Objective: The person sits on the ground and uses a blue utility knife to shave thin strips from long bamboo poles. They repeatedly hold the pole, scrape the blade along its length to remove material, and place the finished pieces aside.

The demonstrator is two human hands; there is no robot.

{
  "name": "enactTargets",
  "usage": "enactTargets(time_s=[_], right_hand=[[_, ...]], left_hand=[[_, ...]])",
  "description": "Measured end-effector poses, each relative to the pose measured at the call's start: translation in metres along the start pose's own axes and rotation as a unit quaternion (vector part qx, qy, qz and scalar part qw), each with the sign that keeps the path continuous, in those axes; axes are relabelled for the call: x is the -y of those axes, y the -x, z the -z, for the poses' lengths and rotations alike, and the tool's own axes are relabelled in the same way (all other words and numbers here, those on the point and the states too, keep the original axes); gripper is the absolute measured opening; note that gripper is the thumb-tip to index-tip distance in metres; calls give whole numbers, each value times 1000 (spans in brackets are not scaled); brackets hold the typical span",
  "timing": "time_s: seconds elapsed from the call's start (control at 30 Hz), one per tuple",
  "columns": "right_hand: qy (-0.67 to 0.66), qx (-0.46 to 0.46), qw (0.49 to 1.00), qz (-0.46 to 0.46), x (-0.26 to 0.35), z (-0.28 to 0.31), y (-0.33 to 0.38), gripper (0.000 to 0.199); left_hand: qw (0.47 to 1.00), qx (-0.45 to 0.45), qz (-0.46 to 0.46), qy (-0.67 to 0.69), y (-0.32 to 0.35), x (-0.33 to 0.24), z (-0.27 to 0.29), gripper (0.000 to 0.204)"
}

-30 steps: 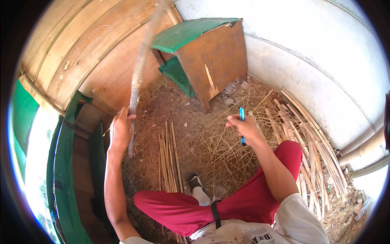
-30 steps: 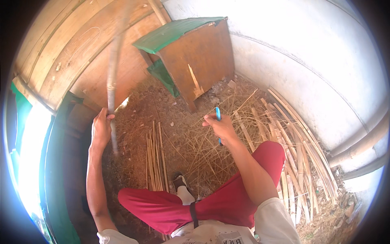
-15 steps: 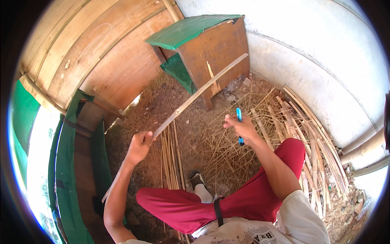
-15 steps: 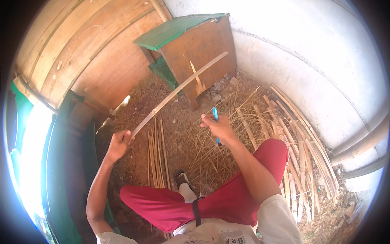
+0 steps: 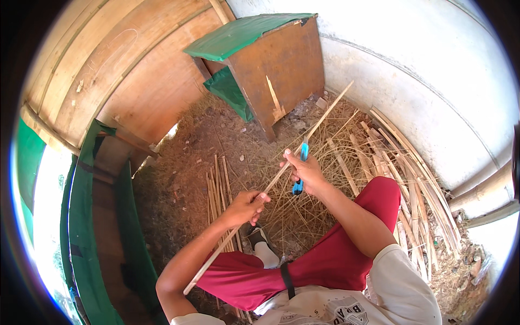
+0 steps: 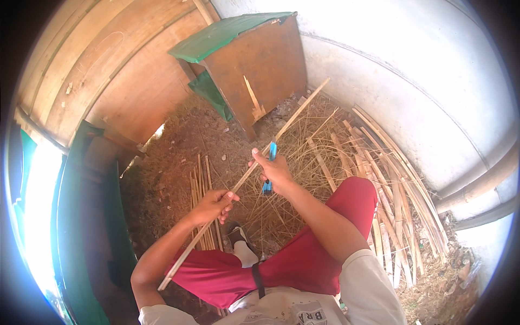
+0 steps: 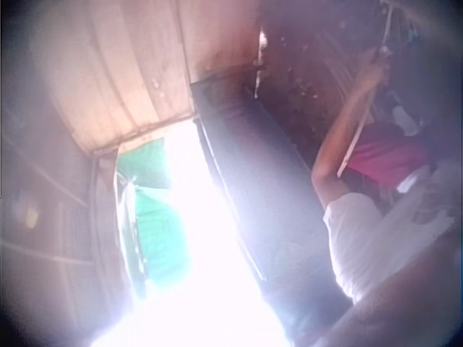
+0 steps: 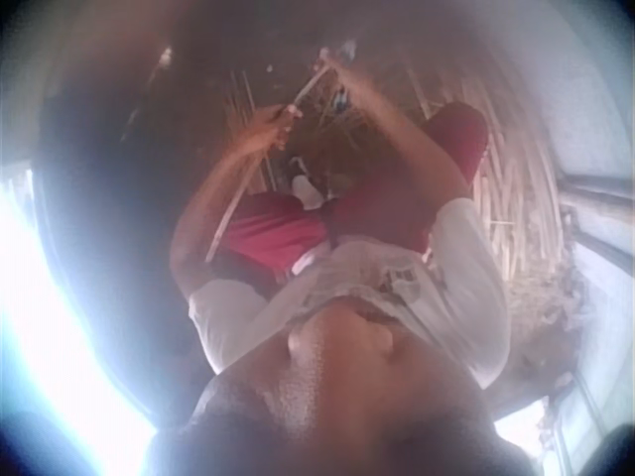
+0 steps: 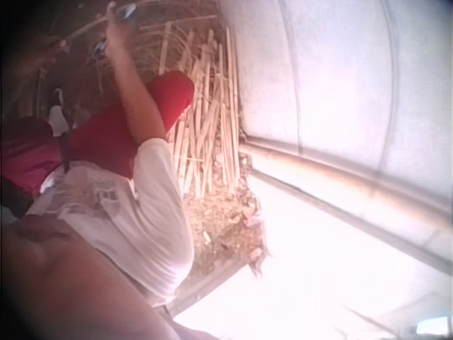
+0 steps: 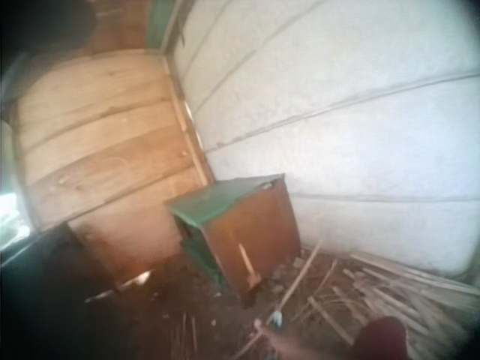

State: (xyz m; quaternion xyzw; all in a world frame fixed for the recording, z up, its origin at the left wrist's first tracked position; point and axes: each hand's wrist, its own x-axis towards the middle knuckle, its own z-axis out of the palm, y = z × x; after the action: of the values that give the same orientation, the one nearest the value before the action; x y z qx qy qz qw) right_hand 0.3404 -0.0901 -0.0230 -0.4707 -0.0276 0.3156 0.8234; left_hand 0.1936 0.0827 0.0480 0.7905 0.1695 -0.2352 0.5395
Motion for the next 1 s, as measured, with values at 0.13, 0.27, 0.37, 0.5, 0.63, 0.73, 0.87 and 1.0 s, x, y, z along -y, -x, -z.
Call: enactTargets(time_s=[0.13,0.27,0.37,0.5,0.63,0.73,0.87,1.0], right_hand=[[21,8,1000,-1,3,5,-2,44],[68,40,997,-22,14,6,4,43],[153,76,985,-2,8,11,3,41],[310,49,947,67,2,29,-4,34],[667,-41,729,149,12,28,12,31],[700,10,695,165,4,11,25,23],[744,39,644,172,-16,4,23,21],[777,55,613,130,-30,0,15,15]], left_hand=[[997,55,42,42,-1,11,-9,50],[998,47,39,26,9,22,-18,43],[999,-4,33,26,14,22,-28,40],[999,-34,12,-11,18,33,-30,36],[998,-64,3,-6,15,44,-31,34],[995,-99,31,-4,5,55,-31,42],[991,-120,10,-55,-1,50,-39,38],[980,-166,-10,-105,1,62,-50,32]])
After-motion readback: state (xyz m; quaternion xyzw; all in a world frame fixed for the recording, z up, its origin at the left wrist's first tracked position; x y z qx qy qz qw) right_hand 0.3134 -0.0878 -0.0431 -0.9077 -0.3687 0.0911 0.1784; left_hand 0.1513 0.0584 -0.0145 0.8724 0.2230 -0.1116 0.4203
